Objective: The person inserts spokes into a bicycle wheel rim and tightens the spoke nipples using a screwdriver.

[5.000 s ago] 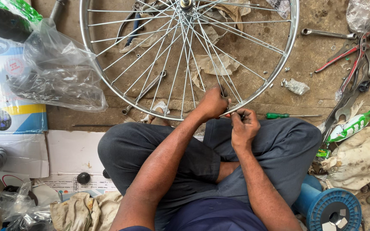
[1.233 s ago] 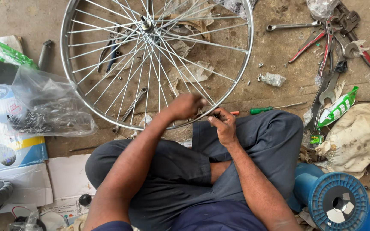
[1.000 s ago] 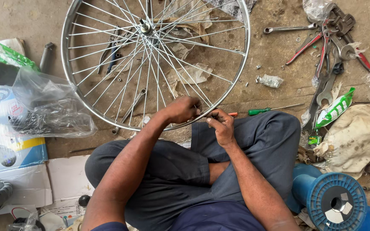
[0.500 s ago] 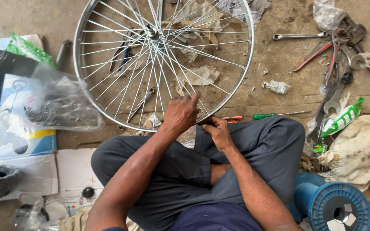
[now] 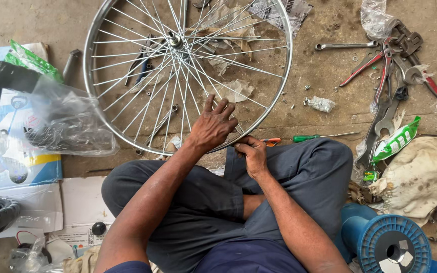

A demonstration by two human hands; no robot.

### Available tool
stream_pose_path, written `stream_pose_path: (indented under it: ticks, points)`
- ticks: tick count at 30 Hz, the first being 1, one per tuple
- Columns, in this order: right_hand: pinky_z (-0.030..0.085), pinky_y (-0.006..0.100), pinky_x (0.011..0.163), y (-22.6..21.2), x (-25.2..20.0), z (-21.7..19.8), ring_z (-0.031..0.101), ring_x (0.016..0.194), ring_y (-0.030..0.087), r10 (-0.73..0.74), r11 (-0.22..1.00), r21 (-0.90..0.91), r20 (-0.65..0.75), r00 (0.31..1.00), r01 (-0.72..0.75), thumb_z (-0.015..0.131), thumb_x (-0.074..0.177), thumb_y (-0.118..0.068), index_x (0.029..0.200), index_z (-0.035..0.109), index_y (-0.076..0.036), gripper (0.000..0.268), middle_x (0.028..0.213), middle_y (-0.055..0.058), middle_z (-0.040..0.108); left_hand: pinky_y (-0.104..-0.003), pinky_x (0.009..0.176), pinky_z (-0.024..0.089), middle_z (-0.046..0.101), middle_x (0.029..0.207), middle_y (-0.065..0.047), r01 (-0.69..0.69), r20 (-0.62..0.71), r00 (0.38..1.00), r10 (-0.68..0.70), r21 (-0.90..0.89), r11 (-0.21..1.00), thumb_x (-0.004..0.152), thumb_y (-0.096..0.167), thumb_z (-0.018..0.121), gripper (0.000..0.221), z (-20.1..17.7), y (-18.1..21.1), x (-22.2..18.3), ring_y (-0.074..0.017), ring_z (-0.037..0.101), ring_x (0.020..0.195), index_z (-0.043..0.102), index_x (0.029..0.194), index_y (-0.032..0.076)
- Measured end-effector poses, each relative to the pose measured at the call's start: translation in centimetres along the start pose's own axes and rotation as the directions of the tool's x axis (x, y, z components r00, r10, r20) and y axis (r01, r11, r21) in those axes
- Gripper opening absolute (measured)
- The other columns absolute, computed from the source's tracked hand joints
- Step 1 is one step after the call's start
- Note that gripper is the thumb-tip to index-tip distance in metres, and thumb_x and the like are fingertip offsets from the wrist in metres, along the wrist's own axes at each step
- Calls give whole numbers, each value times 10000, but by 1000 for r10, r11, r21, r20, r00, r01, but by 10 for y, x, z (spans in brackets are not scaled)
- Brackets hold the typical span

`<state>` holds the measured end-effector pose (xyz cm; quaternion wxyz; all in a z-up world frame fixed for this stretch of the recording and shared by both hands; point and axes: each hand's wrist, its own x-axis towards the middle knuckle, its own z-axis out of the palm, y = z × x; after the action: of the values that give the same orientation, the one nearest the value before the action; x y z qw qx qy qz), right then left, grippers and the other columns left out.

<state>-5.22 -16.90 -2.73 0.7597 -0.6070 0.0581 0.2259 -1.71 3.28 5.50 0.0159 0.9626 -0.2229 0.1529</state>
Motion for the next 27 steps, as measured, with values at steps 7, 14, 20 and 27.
stream_pose_path:
  ticks: [7,14,20,27]
  points:
    - [472,282,603,-2,1,1,591,632,128,-38,999,32,-6,999,38,677,874,-8,883,746,33,81,744,74,694,-540,1158,345,636,1089,-145,13,284,957,60,-246,969,1030,318,503,278,11,-10,-4,-286,620,1106,663,1038,91]
    - [463,270,641,12,4,-5,576,676,118,-10,995,-100,115,993,21,681,886,-20,887,748,42,91,761,55,678,-454,984,481,631,1031,-122,14,-4,1000,-17,-421,907,970,283,643,204,13,-9,14,-314,617,1030,666,1004,83]
    - [510,268,702,5,5,7,653,774,110,15,935,-344,298,954,93,694,861,-50,968,765,19,145,857,59,746,-466,816,516,655,925,-116,197,-58,970,-234,-370,908,851,280,718,215,11,13,1,-317,591,1002,708,988,114]
    - [548,335,725,-51,-10,-34,707,843,256,118,989,94,-7,993,-117,619,921,-20,1071,708,31,182,957,168,745,-507,667,501,692,843,-195,407,321,908,-270,-517,753,997,159,586,156,39,19,-13,-392,669,821,645,1110,69]
